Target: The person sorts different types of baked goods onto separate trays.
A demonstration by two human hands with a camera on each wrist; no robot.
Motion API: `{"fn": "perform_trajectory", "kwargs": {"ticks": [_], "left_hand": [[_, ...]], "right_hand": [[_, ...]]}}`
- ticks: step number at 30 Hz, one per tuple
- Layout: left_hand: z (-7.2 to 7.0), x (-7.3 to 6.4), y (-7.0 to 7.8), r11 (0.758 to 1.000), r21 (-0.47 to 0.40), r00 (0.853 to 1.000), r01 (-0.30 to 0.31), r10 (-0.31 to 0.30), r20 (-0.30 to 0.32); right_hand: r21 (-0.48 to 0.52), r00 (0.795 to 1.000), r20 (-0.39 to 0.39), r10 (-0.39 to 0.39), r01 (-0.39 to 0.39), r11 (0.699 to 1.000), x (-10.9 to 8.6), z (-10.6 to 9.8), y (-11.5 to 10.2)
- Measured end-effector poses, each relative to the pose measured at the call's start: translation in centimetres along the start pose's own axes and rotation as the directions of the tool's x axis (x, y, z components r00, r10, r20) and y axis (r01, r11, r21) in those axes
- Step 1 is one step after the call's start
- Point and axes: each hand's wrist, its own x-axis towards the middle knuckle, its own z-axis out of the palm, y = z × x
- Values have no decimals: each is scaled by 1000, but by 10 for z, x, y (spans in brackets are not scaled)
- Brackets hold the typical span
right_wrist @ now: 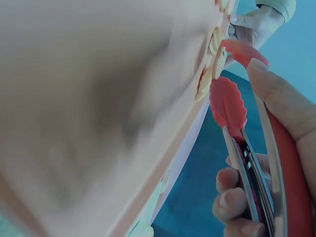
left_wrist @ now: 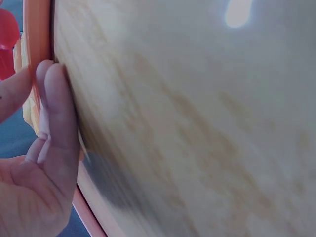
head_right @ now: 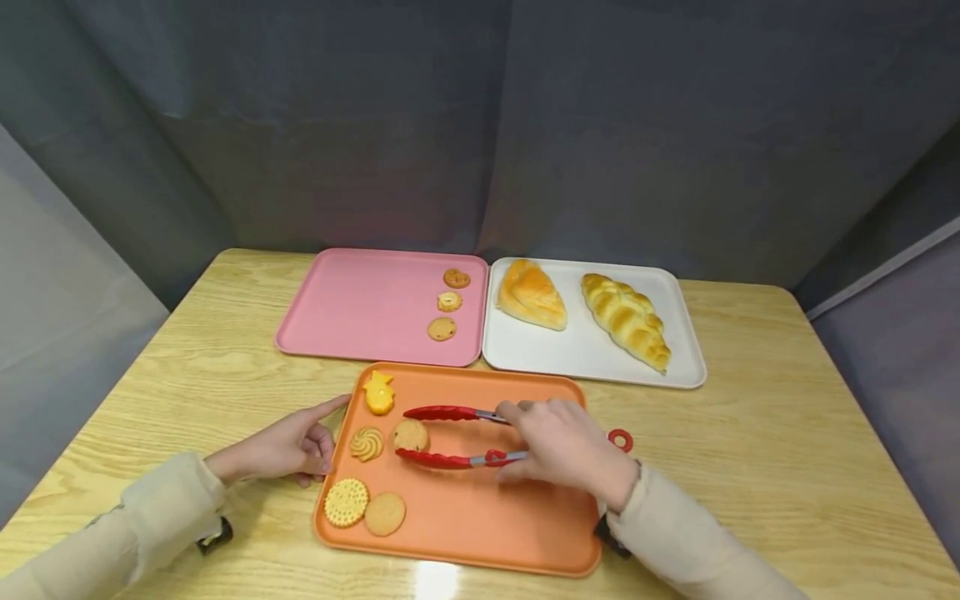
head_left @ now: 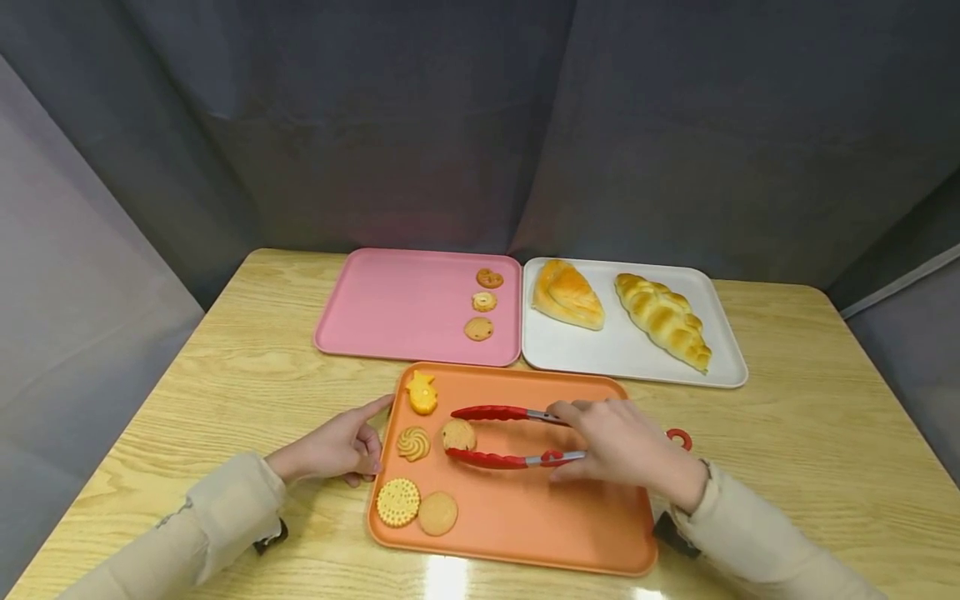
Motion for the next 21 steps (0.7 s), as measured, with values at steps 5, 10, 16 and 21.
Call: {"fn": "perform_trajectory", "kwargs": {"ticks": [5,10,16,21], "left_hand": [[-1,0,1,1000,-7,1000,-1,1,0],[-1,0,1,1000,-5,1000,-7,7,2],[-1,0,0,1000,0,1000,-9,9,0],[-1,-1,2,1000,9,1000,-13,13,3]], "right_hand": [[-3,1000,-5,14,-14,1000,4,-4,3],[-24,1000,-17,19,-19,1000,9,-8,7],[-37,999,-25,47,-48,998,16,-11,12],[-30,996,-29,83,-84,996,21,-14,17]]}}
